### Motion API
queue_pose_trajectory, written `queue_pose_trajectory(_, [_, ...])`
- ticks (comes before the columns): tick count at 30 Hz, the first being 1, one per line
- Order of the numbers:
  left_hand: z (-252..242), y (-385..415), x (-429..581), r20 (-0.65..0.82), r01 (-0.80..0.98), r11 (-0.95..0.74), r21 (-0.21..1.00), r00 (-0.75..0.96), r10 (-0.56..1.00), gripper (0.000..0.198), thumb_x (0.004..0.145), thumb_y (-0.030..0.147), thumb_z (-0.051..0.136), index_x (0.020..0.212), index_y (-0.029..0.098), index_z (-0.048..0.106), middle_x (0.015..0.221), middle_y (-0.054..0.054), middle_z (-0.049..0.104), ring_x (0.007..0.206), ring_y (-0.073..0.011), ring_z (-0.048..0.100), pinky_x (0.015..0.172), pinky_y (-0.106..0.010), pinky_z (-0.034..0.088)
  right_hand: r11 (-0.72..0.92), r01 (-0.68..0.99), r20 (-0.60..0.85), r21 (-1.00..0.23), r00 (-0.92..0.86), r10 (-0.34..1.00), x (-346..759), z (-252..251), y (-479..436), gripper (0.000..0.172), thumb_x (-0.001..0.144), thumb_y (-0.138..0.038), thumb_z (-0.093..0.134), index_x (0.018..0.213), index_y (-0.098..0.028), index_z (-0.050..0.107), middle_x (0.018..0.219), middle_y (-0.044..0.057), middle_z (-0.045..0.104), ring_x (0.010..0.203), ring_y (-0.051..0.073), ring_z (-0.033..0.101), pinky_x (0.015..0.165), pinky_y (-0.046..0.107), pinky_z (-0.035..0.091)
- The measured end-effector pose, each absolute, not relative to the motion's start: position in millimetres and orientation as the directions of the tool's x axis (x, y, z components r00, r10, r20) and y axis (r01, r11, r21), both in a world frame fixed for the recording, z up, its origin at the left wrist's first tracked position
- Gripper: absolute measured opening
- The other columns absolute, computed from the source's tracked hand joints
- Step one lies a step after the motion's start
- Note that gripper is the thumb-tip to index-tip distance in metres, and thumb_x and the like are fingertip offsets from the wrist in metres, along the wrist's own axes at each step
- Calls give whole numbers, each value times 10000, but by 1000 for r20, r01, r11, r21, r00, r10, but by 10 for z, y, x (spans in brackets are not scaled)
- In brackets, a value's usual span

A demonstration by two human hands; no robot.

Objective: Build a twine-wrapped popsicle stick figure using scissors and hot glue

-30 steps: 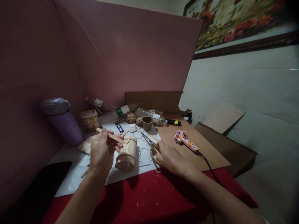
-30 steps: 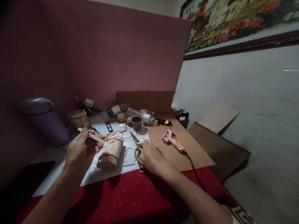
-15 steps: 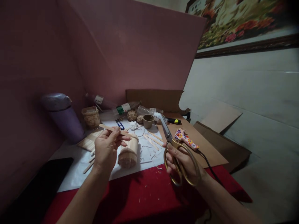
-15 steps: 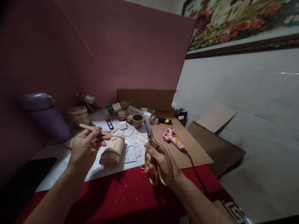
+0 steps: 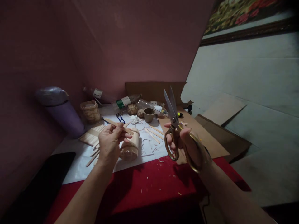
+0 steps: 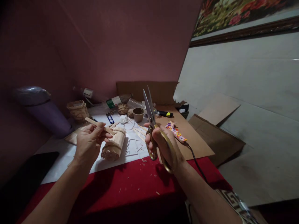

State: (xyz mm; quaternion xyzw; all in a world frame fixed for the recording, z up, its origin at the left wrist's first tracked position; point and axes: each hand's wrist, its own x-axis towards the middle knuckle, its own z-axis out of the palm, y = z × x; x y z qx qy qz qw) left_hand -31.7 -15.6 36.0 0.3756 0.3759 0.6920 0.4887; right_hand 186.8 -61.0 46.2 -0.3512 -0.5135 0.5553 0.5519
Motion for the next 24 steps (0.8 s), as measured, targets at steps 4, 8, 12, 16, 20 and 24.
queue_pose_trajectory(4, [357, -163, -315, 166, -382, -244, 891, -227, 960, 294, 630, 309, 783, 701, 128, 562, 510, -10, 634, 393, -125, 586, 328, -172, 426, 82, -203, 108, -976, -123, 986, 1891, 525, -639, 590, 717, -653, 638, 1079, -194, 558, 657, -34, 535, 462, 73, 435, 374, 177, 379])
queue_pose_trajectory(8, [380, -133, -309, 161, -361, -256, 897, -272, 949, 268, 649, 293, 767, 649, 128, 556, 472, -4, 614, 358, -104, 554, 320, -158, 396, -13, -131, 0, -991, -99, 995, 1790, 621, -541, 454, 715, -492, 720, 1011, -182, 569, 610, -56, 521, 410, 51, 425, 347, 152, 336])
queue_pose_trajectory(12, [519, -56, -280, 123, -393, -212, 895, -239, 963, 201, 722, 240, 706, 682, 129, 544, 502, -27, 635, 411, -124, 601, 347, -162, 428, -8, -65, 6, -998, -211, 978, 1637, 582, -360, 467, 730, -521, 689, 1033, -188, 563, 617, -46, 533, 423, 66, 445, 368, 171, 357])
queue_pose_trajectory(16, [734, 45, -227, 96, -433, -170, 885, -187, 978, 163, 774, 191, 647, 678, 125, 532, 534, -46, 646, 452, -132, 630, 378, -164, 454, 52, -71, 74, -996, -344, 936, 1468, 374, -245, 583, 772, -728, 468, 1020, -208, 553, 668, -20, 525, 456, 88, 412, 409, 214, 365])
queue_pose_trajectory(20, [837, 146, -177, 96, -428, -169, 888, -187, 978, 215, 708, 239, 720, 661, 126, 543, 539, -26, 632, 452, -134, 630, 373, -166, 441, 51, -119, 93, -992, -386, 918, 1429, 278, -278, 670, 711, -817, 426, 956, -205, 546, 685, -11, 515, 460, 94, 394, 419, 232, 358])
queue_pose_trajectory(24, [771, 188, -126, 110, -419, -180, 890, -187, 976, 248, 650, 291, 751, 676, 124, 569, 552, -16, 641, 431, -109, 596, 359, -157, 410, 11, -103, 57, -995, -456, 888, 1574, 251, -317, 692, 676, -824, 474, 981, -205, 522, 703, -18, 517, 481, 90, 423, 433, 214, 358])
